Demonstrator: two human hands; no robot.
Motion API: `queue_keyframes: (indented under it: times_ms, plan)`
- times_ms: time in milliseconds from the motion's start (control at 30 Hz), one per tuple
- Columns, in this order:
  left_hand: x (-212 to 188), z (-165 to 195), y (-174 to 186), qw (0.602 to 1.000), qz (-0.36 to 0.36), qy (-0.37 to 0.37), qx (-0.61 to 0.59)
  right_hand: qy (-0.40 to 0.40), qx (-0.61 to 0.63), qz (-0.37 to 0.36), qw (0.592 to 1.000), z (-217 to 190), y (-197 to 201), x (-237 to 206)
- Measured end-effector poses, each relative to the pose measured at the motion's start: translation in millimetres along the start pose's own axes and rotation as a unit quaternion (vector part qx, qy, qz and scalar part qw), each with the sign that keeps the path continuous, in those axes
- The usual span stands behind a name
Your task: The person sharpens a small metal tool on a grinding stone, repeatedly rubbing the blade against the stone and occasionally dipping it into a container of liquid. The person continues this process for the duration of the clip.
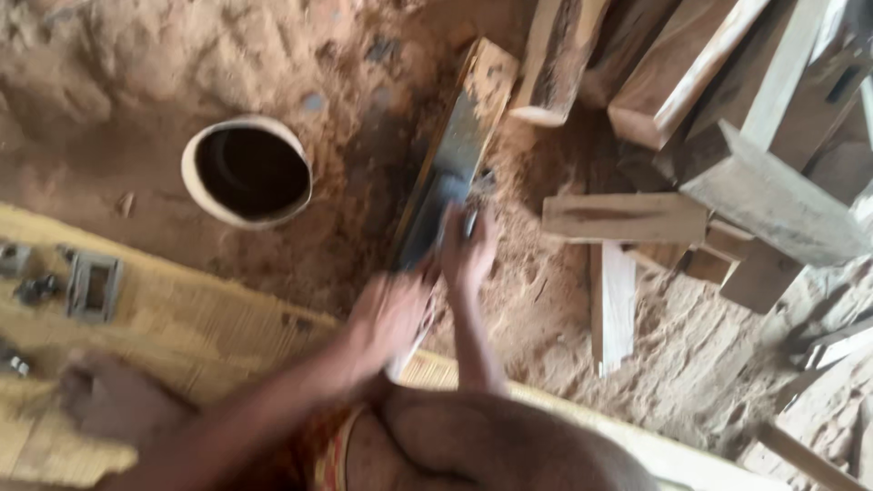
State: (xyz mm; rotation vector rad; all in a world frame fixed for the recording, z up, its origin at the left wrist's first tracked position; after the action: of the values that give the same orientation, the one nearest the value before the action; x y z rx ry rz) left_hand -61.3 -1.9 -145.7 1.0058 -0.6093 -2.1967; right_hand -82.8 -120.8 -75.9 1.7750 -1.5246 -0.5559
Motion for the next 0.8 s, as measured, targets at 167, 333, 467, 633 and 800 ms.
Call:
queue_keyframes:
  times_ms: [167, 333, 467, 633, 800]
  plan:
    - [-5.1, -3.7, 7.1, 0.992, -0.103, 0.01, 0.073, -0.177, -0.049, -0.08, 0.98, 40.2, -17.5, -1.7]
    - [2.5, -12.2, 44.2, 0.998, -0.024, 0.007, 0.065, -0.114, 0.058, -0.03, 0.991, 15.7, -20.7, 55.4]
    - [-18.4, 14.2, 8.7, 0.999, -0.033, -0.013, 0.012, -0.026, -0.006, -0.026, 0.999, -8.6, 0.5, 10.5]
    - [-8.4, 8.0, -10.9, 0.999, -0.044, 0.027, -0.008, -0.146, 0.026, -0.039, 0.988, 24.8, -9.1, -3.4]
    - [13.1, -12.3, 41.4, 0.991, 0.024, 0.0, 0.134, -0.128, 0.103, -0.031, 0.986, 13.8, -23.0, 56.9]
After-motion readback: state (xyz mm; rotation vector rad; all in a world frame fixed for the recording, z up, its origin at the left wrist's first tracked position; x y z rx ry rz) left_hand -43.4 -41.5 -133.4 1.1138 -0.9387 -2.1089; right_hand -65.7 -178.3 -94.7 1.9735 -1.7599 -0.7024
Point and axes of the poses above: each hand's wrist, its own x-axis towards the middle knuckle, its own y-axis out of the back of the hand, z = x × y, the point moved 7 cm from there along x, towards the middle knuckle, and after that the axes turned 12 degrees about -y, right-handed, at the moved point
